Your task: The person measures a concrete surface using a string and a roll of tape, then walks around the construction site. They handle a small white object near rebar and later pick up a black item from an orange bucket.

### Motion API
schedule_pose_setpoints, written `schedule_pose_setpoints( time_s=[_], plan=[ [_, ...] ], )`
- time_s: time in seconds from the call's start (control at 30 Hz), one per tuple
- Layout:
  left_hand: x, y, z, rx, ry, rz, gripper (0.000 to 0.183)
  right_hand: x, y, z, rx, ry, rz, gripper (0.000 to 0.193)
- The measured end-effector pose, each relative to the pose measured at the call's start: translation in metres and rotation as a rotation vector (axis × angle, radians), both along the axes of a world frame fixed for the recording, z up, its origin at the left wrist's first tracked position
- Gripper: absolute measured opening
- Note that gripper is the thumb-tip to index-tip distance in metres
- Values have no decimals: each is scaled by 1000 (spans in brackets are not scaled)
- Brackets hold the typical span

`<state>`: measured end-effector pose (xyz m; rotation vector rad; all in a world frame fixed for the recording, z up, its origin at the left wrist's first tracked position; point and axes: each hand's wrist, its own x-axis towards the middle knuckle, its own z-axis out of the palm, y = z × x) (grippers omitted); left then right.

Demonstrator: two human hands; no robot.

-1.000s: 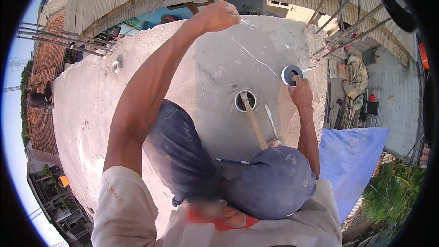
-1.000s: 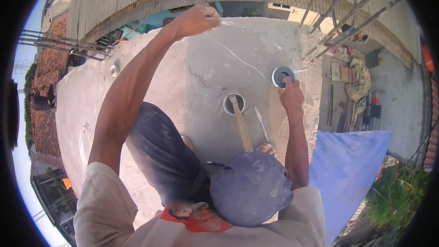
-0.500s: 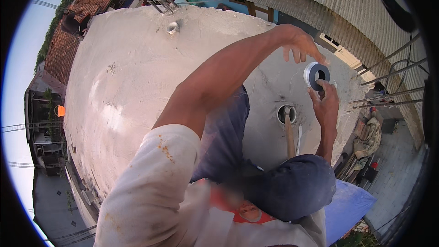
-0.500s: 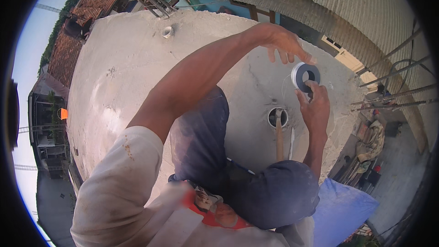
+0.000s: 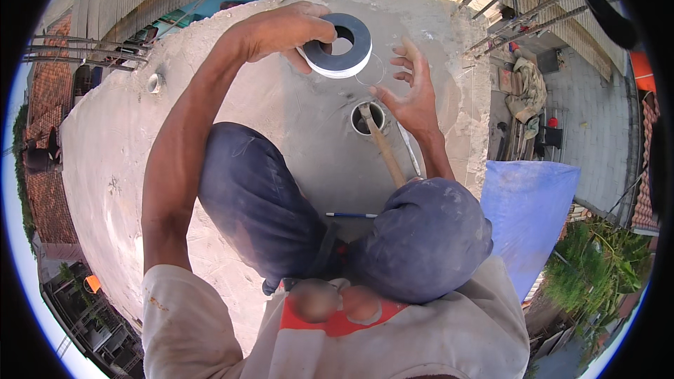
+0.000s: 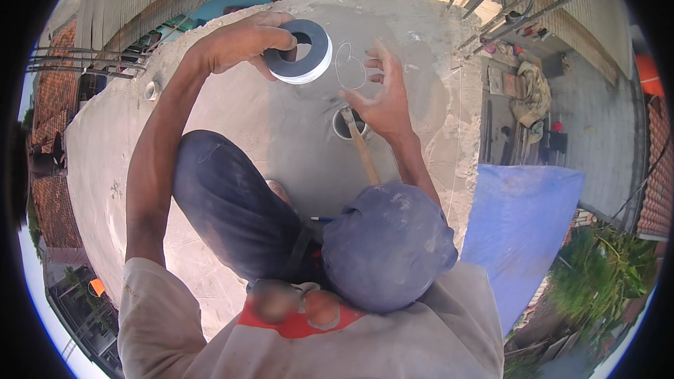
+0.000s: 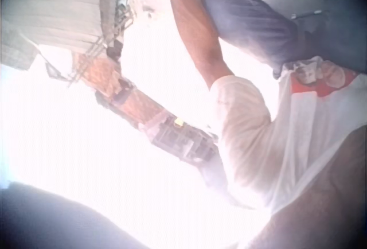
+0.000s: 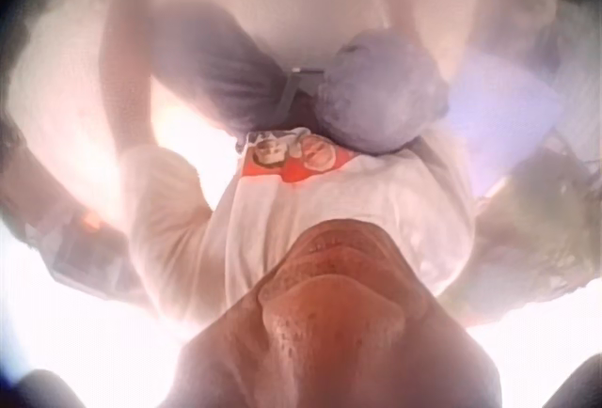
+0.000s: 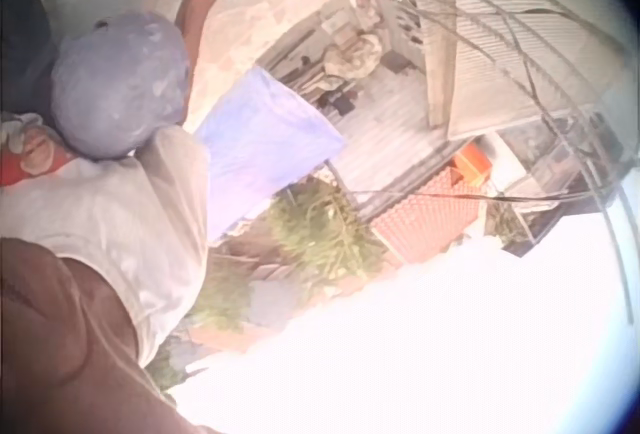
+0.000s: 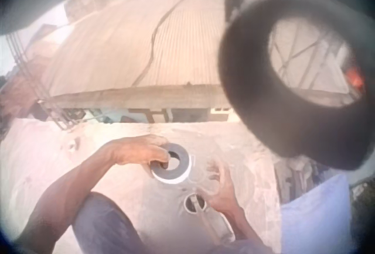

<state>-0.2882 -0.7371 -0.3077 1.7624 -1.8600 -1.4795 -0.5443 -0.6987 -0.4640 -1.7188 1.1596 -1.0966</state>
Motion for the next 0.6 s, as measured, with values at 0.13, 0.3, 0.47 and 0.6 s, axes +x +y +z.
schedule_pose_setpoints(
  time_s=[0.13,0.3,0.47,0.6],
  plan=[
    [5,-6,-13,32,7,-18,53,39,-5,10,191,-164,242,102],
    [14,-5,-14,75,55,26,55,38,9,-2,306,-38,117,106],
    [-1,-8,-16,284,200,-92,60,44,0,-1,155,-311,175,85],
    [21,-10,-19,148,295,-55,50,28,-4,11,642,-399,427,37]
  ],
)
